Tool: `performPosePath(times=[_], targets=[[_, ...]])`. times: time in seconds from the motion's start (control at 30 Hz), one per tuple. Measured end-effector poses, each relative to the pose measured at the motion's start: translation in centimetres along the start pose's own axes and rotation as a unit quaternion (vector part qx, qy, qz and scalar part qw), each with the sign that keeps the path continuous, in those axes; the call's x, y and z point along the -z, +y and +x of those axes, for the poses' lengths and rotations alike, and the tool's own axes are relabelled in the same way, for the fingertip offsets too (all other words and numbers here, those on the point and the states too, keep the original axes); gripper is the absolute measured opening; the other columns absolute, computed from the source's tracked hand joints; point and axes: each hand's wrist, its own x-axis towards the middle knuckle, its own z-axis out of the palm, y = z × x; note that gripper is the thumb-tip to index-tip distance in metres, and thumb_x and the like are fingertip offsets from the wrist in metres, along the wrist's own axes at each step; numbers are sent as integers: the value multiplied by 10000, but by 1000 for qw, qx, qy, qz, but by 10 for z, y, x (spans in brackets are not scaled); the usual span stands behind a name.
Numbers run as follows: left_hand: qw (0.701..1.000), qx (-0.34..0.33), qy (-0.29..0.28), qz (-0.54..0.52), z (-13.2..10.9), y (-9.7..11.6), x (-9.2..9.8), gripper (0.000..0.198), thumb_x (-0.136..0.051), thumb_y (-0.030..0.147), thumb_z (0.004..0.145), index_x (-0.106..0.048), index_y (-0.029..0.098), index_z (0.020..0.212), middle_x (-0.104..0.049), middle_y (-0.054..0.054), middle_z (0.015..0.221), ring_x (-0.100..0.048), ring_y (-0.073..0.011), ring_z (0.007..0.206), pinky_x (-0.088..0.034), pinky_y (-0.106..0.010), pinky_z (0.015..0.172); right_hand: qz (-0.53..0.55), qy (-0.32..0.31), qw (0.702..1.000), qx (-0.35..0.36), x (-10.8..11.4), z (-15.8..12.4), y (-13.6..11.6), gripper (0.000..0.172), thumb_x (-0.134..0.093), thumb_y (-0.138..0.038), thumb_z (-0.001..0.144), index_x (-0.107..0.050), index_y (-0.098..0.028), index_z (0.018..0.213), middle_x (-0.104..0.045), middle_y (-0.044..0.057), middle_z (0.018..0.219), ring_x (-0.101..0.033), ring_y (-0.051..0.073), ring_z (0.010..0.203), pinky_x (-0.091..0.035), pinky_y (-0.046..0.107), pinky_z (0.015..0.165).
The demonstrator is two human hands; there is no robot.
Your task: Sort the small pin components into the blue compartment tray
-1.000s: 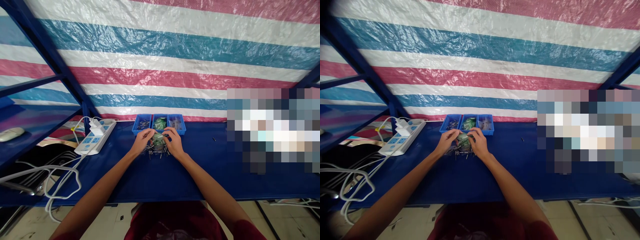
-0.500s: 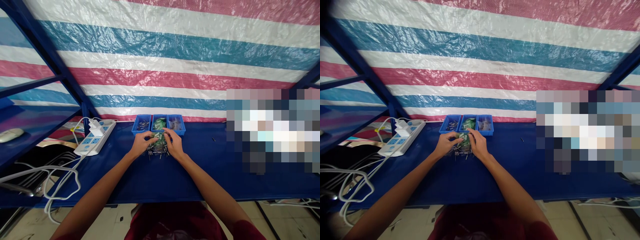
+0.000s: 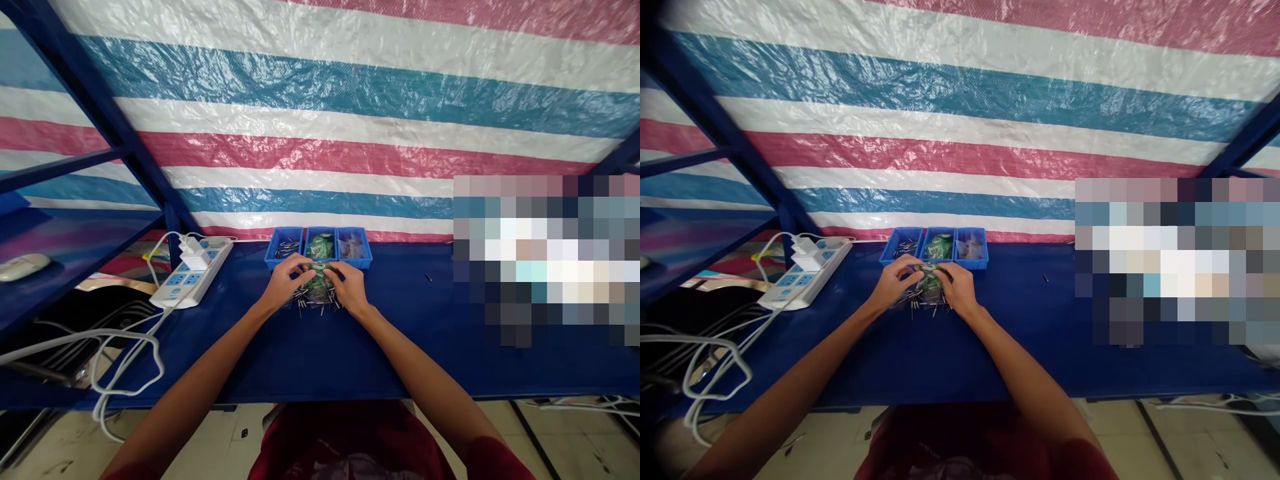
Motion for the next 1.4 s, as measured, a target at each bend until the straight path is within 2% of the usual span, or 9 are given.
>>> performPosePath(times=[0.17, 0.27, 0.4, 0.6, 0.8, 0.9, 1.03, 1.17, 1.4], targets=[[998, 61, -10, -21, 1, -2, -1, 302, -636, 444, 807, -621, 160, 908, -626, -18, 706, -609, -161, 648, -502, -272, 623, 36, -28, 997, -59, 3, -2, -2, 292, -426, -328, 949, -598, -217, 1157, -640, 2, 719, -609, 154, 578, -515, 278, 611], [994, 85, 5, -75, 1, 0, -1, 353, -649, 424, 804, -577, 167, 1035, -575, 35, 581, -570, -126, 507, -488, -242, 545, 12, -45, 999, 5, 5, -1, -2, 377, -327, -222, 963, -511, -246, 1292, -637, 65, 1012, -632, 170, 808, -530, 311, 732], [985, 116, -17, -125, 3, -1, -1, 421, -669, 441, 784, -552, 184, 1096, -584, 39, 601, -553, -115, 470, -492, -238, 506, -40, -54, 994, 88, 3, -1, 2, 313, -416, -139, 893, -620, -229, 1114, -506, 117, 1279, -537, 223, 1141, -468, 394, 948], [999, 37, 5, -31, 3, -4, 0, 398, -546, 529, 850, -690, 159, 823, -662, -93, 958, -629, -196, 809, -519, -277, 645, -32, -25, 999, 31, 2, 0, 4, 190, -482, -249, 922, -662, -199, 956, -687, 62, 887, -648, 195, 855, -514, 322, 817], [997, 60, -42, 12, -2, 2, -1, 307, -659, 452, 782, -680, 146, 772, -674, -39, 691, -635, -186, 663, -524, -298, 646, -7, -2, 1000, 5, 4, 0, -1, 265, -483, -282, 920, -624, -225, 1137, -684, 40, 864, -643, 170, 729, -539, 311, 750], [994, 95, -12, -58, 0, 3, -2, 327, -681, 431, 767, -656, 143, 920, -661, -18, 612, -644, -181, 580, -534, -301, 609, 10, 8, 1000, 20, 5, -2, -2, 338, -379, -225, 949, -557, -241, 1237, -666, 64, 1016, -646, 160, 770, -550, 317, 748], [984, 119, 18, -131, 2, 3, -2, 586, -733, 399, 726, -521, 155, 1214, -650, 14, 586, -644, -170, 520, -544, -304, 612, -40, -19, 995, 93, 4, -2, 0, 330, -421, -165, 908, -616, -249, 1161, -532, 105, 1291, -557, 221, 1132, -509, 389, 907], [986, 92, -4, -141, 1, 5, -3, 492, -648, 437, 807, -538, 178, 1210, -611, 26, 595, -598, -139, 519, -515, -278, 594, -58, -9, 995, 84, 2, -1, 2, 200, -496, -212, 896, -679, -220, 978, -621, 107, 1094, -588, 222, 1049, -497, 384, 904], [998, 52, -3, -35, 1, 4, -4, 259, -688, 411, 770, -656, 163, 835, -630, -55, 893, -608, -179, 821, -493, -269, 706, 13, -10, 1000, -22, 4, 1, -4, 217, -534, -341, 893, -677, -191, 834, -676, 34, 720, -640, 187, 688, -520, 310, 709]])
